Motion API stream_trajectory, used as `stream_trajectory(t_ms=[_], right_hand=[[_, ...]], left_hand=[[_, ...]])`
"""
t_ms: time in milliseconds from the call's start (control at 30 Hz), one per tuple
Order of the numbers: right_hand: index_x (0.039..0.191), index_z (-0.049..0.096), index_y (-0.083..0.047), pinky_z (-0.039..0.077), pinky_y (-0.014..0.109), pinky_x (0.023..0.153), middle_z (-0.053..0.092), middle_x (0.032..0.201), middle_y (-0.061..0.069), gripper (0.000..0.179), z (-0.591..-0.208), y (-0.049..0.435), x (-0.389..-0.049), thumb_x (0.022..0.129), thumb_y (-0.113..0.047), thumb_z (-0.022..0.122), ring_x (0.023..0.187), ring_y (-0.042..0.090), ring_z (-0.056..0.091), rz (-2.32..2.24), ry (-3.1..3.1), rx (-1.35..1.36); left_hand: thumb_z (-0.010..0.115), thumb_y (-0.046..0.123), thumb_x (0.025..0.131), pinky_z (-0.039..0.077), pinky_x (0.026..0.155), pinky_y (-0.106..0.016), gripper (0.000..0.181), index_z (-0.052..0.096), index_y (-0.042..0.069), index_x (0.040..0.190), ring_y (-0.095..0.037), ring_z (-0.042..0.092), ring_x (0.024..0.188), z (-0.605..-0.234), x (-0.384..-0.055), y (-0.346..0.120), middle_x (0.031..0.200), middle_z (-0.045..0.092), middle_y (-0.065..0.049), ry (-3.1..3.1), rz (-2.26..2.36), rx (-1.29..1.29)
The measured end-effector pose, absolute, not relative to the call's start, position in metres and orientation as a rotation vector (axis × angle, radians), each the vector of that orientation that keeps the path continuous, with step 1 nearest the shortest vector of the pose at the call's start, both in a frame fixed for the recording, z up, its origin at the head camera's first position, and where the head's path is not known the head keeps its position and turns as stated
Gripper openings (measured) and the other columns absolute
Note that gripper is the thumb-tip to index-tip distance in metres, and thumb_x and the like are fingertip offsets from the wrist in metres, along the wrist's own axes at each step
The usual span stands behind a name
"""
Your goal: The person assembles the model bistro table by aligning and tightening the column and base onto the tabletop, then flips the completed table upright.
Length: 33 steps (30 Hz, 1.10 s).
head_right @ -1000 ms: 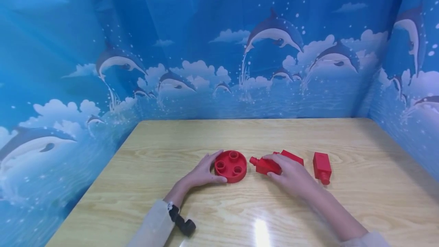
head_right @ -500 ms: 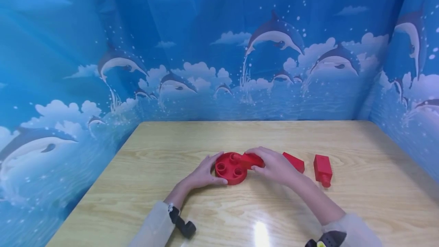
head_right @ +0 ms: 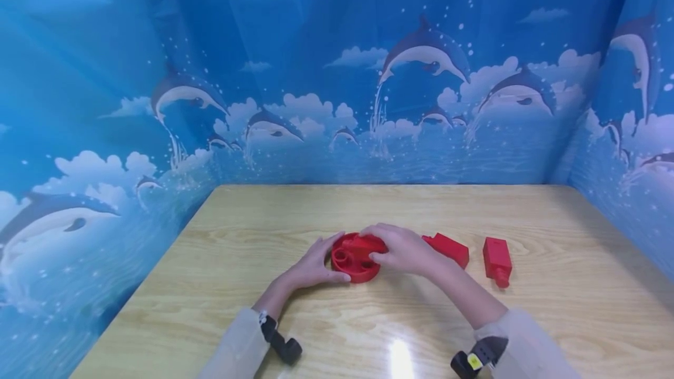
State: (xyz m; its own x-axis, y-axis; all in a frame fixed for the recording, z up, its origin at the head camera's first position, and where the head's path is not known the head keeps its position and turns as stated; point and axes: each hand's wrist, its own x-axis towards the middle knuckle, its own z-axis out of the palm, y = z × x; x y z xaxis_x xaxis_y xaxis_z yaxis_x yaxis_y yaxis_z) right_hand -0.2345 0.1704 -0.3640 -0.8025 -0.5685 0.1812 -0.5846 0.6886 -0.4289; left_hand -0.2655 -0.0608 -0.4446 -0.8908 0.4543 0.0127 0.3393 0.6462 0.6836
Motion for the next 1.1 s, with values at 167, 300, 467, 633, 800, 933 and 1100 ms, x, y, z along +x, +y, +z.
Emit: stream_trajectory(t_ms=[167,300,467,633,800,933,1100], right_hand=[[0.121,0.056,-0.011,0.05,0.023,0.067,0.057,0.109,0.0,0.045,-0.361,0.166,-0.239,0.079,-0.016,0.073,0.092,0.015,0.053,0.807,-2.911,0.999],[0.12,0.056,-0.008,0.05,0.026,0.068,0.057,0.11,0.003,0.043,-0.359,0.163,-0.243,0.081,-0.016,0.071,0.094,0.018,0.053,0.843,-2.963,1.037],[0.119,0.057,-0.004,0.049,0.026,0.069,0.057,0.111,0.005,0.035,-0.355,0.158,-0.249,0.086,-0.016,0.064,0.094,0.018,0.053,0.874,-3.026,1.067],[0.115,0.058,-0.002,0.05,0.025,0.067,0.058,0.106,0.005,0.033,-0.349,0.154,-0.256,0.086,-0.017,0.063,0.09,0.018,0.054,0.935,-3.042,1.064],[0.115,0.058,-0.005,0.051,0.027,0.069,0.056,0.107,0.005,0.034,-0.348,0.149,-0.261,0.085,-0.02,0.065,0.094,0.02,0.053,0.973,-3.018,1.021],[0.114,0.059,-0.007,0.052,0.028,0.07,0.056,0.109,0.005,0.035,-0.35,0.144,-0.263,0.084,-0.021,0.068,0.098,0.022,0.052,1.021,-2.965,1.017],[0.115,0.06,-0.015,0.052,0.032,0.074,0.055,0.113,0.006,0.034,-0.352,0.139,-0.265,0.085,-0.029,0.067,0.104,0.023,0.05,1.03,-2.892,1.05]], left_hand=[[0.073,0.06,0.063,0.016,0.106,-0.049,0.102,0.025,0.024,0.145,-0.023,0.014,0.135,-0.444,-0.267,-0.061,0.143,0.033,0.005,2.701,1.07,0.688],[0.073,0.061,0.063,0.016,0.106,-0.049,0.103,0.025,0.024,0.146,-0.023,0.012,0.136,-0.444,-0.268,-0.062,0.144,0.033,0.005,2.697,1.063,0.697],[0.073,0.06,0.064,0.012,0.108,-0.046,0.103,0.024,0.021,0.146,-0.023,0.013,0.136,-0.444,-0.269,-0.063,0.144,0.032,0.003,2.701,1.051,0.74],[0.073,0.06,0.065,0.008,0.109,-0.042,0.102,0.025,0.02,0.145,-0.02,0.019,0.134,-0.444,-0.269,-0.063,0.144,0.033,0.004,2.702,1.052,0.759],[0.072,0.06,0.065,0.011,0.108,-0.044,0.101,0.025,0.022,0.145,-0.021,0.018,0.134,-0.444,-0.269,-0.063,0.144,0.033,0.005,2.693,1.061,0.738],[0.073,0.059,0.065,0.009,0.109,-0.042,0.1,0.025,0.022,0.145,-0.018,0.022,0.133,-0.445,-0.27,-0.063,0.143,0.034,0.006,2.692,1.073,0.766],[0.073,0.057,0.067,0.005,0.109,-0.04,0.096,0.027,0.024,0.144,-0.012,0.03,0.128,-0.446,-0.272,-0.064,0.14,0.037,0.008,2.688,1.088,0.844]])
